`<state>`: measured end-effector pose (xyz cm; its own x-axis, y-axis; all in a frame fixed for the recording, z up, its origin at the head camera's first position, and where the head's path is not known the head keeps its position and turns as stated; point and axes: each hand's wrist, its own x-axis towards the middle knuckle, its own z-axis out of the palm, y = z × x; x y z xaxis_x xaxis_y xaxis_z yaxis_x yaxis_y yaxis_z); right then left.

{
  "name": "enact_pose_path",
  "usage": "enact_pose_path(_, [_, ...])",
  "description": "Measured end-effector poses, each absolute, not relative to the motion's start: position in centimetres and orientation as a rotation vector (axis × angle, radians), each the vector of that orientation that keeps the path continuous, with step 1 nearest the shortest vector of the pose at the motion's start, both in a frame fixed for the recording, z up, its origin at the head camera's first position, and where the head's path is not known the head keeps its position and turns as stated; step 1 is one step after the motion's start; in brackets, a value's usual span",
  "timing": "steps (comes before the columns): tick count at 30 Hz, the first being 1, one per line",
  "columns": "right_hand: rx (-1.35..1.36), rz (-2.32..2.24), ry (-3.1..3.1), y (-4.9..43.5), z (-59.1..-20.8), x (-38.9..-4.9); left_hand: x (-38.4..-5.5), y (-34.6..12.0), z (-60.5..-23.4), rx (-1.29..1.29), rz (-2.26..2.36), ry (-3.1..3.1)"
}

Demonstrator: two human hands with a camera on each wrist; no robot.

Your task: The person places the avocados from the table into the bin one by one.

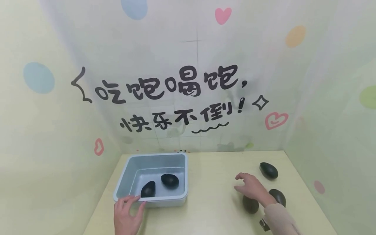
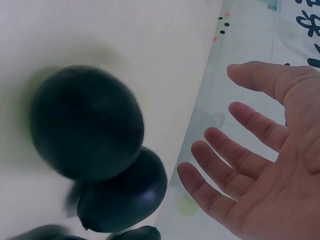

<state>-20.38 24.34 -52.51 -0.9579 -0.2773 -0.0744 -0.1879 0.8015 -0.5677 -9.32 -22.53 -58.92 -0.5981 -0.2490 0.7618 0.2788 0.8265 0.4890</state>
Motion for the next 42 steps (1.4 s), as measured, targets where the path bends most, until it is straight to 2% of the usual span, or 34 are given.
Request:
enact_pose_path(21, [-0.304, -0.802, 3.033, 26.8, -56.2, -17.0, -9.0, -22.5, -59.0, 0.010, -0.728, -2.103])
enact_pose_path(42, [-0.115, -0.782, 3.037, 25.9, -59.5, -15.5, -9.0, -22.7, -59.5, -0.044, -0.730, -2.064])
